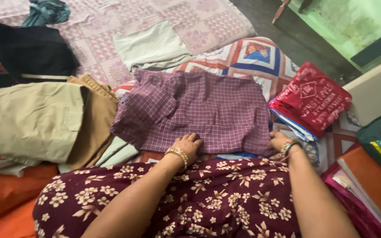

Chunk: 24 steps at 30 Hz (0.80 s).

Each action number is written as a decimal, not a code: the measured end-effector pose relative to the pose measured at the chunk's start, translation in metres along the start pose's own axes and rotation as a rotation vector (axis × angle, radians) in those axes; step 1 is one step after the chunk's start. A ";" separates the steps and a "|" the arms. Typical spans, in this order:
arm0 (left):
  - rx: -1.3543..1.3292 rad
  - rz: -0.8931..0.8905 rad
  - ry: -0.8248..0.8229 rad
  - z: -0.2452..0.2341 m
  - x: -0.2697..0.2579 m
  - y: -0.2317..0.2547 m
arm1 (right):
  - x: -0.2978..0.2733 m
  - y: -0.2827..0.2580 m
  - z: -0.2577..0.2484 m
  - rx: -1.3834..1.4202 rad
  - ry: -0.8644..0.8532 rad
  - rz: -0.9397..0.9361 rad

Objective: The person folds several garments on a bed, including a red t-shirt, a beige shirt, a purple checkered shirt, and a light green shirt. Each item is smoothed, folded into a compact rectangle, and placed in a growing stack.

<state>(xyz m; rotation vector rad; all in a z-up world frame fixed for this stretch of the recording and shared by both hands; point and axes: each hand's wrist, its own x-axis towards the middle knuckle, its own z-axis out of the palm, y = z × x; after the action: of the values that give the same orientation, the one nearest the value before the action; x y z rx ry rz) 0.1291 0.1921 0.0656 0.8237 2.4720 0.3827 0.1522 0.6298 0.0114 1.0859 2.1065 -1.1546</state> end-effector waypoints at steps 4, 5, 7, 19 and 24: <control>0.024 0.047 0.082 0.007 0.004 -0.004 | 0.014 0.015 -0.024 0.277 0.062 -0.101; 0.023 0.047 0.082 0.008 0.007 -0.005 | 0.018 0.019 -0.028 0.296 0.089 -0.149; 0.031 0.046 0.075 0.010 0.011 -0.008 | 0.026 0.027 -0.035 -0.093 0.201 -0.251; 0.052 0.042 0.032 0.003 0.005 -0.002 | 0.014 0.006 -0.014 -0.861 0.365 -0.220; 0.019 0.041 0.066 -0.006 -0.005 0.006 | -0.049 -0.036 0.025 -1.067 0.574 -0.341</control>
<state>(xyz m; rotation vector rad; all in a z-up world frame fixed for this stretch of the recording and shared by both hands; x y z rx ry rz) 0.1317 0.1932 0.0752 0.8845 2.5262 0.4084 0.1505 0.5774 0.0507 0.5476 2.8190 0.3219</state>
